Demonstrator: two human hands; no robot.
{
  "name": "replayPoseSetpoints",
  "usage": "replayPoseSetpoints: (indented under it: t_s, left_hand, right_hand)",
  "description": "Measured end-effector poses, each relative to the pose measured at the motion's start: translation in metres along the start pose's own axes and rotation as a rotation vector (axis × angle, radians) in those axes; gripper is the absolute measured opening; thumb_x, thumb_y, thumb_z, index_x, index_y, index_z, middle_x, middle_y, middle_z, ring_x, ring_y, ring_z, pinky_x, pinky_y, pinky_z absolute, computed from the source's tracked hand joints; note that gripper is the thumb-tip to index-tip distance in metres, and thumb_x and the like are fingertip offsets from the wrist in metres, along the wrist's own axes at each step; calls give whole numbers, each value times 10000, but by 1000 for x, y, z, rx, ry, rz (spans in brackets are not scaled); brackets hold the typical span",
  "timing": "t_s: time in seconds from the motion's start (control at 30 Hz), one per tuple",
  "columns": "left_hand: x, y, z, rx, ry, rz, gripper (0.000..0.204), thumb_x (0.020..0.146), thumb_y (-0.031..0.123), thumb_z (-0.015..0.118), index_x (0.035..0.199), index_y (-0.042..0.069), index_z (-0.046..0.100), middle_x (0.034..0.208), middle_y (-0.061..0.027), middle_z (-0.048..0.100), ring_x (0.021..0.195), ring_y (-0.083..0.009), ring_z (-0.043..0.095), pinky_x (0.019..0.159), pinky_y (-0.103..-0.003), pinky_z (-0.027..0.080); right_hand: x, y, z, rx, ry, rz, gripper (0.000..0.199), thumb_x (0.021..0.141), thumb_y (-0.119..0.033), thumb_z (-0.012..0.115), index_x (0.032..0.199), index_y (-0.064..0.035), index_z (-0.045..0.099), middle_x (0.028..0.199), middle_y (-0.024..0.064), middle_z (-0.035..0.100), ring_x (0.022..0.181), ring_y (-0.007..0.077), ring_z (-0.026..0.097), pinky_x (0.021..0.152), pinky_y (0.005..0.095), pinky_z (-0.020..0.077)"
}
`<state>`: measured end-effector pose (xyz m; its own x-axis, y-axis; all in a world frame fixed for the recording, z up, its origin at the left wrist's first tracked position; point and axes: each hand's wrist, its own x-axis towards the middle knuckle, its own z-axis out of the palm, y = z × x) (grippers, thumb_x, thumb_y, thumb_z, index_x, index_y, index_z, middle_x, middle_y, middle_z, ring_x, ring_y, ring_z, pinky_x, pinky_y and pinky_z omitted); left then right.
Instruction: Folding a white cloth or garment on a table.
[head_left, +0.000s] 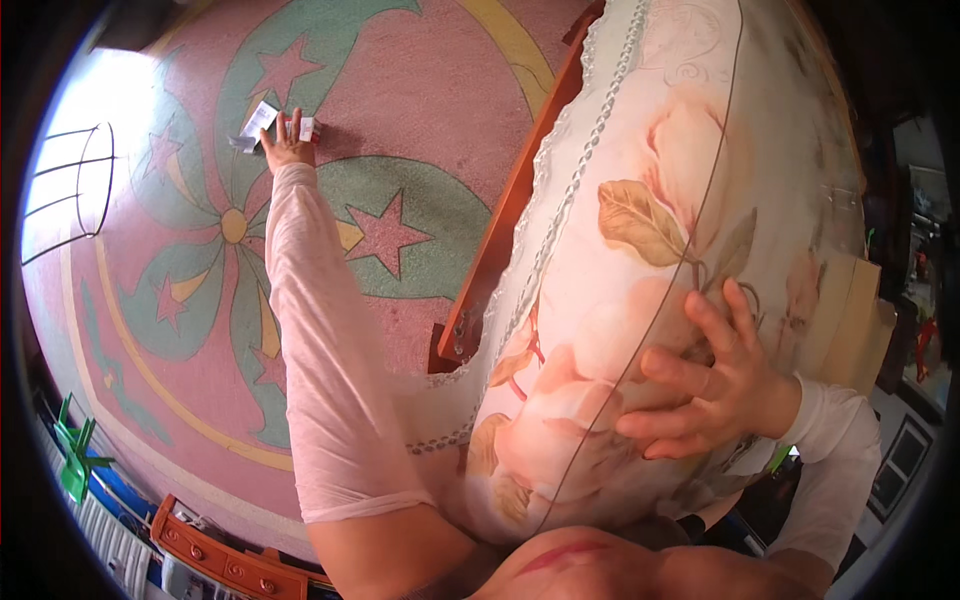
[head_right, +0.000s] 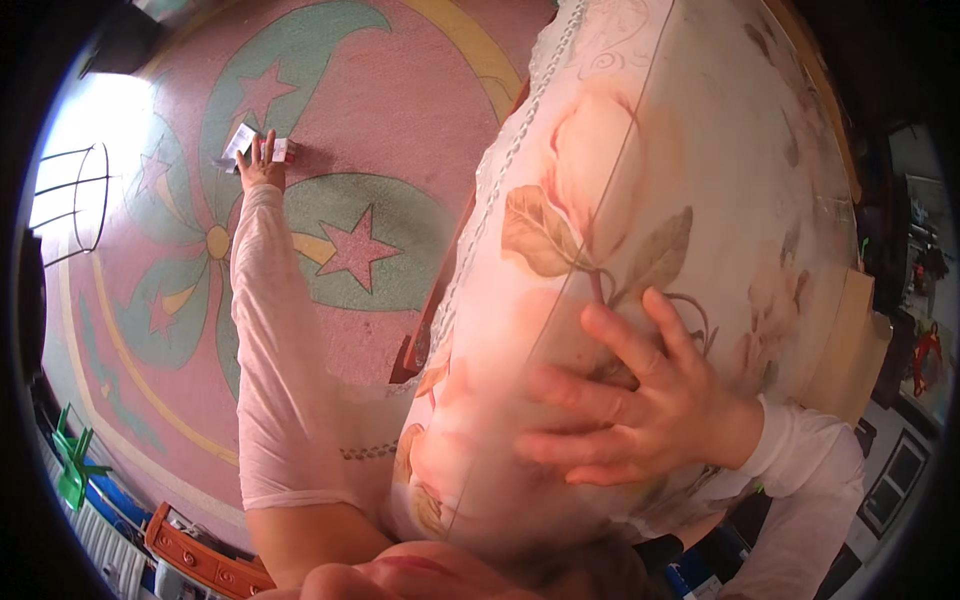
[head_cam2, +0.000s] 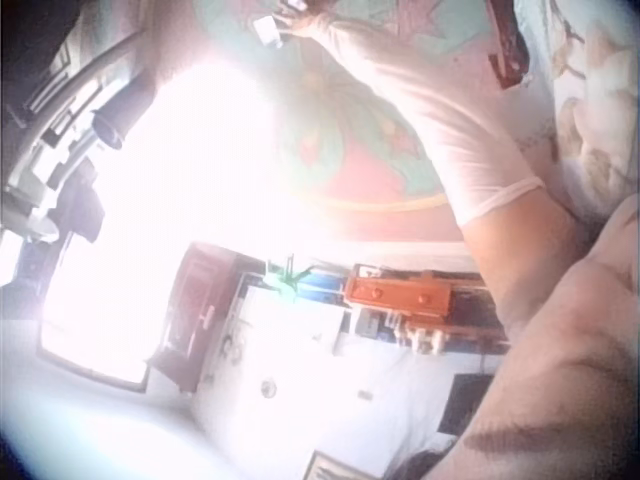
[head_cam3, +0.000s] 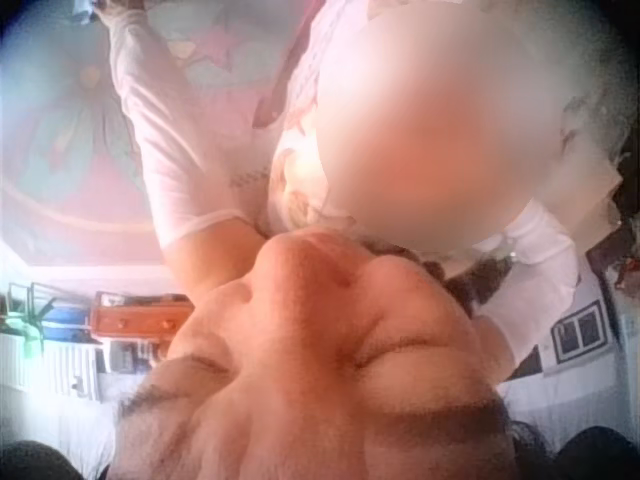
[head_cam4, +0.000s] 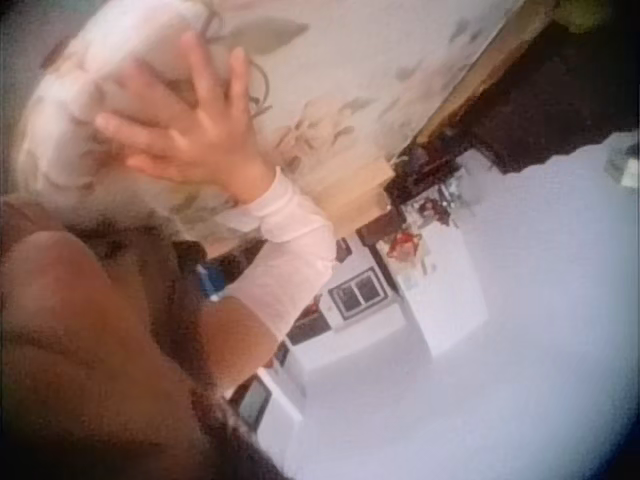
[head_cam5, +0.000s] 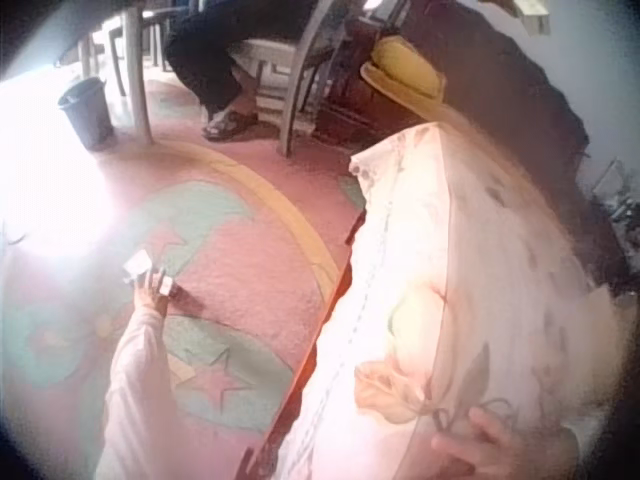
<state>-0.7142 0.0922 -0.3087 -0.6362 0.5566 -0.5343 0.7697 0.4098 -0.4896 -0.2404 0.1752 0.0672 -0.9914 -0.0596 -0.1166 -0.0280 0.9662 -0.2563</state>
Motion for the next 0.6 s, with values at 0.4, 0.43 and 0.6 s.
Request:
replayPoseSetpoints:
  t_s: [0.4,0.43,0.6]
  left_hand:
    - [-20,0,153,-840,444,167,432,818,75,661,1217,214,571,1268,-252,440,1090,-401,549,930,-451,488]
    - [-35,-8,158,-888,457,228,479,812,38,649,1249,216,568,1235,-257,446,1029,-395,572,892,-411,508]
    - [-171,-37,28,-1261,672,26,591,820,33,651,1360,223,502,1137,-181,513,973,-295,584,843,-338,511]
  right_hand:
    - [16,0,-7,-23,-34,-76,507,912,-658,453,1367,-437,496,1499,30,419,1385,436,336,1128,647,173]
    - [21,1,-7,-18,-18,-77,494,923,-640,450,1361,-419,507,1487,38,439,1383,425,348,1128,636,184]
    - [31,7,-4,39,59,-71,491,913,-585,496,1342,-352,540,1487,55,447,1390,420,345,1124,629,201]
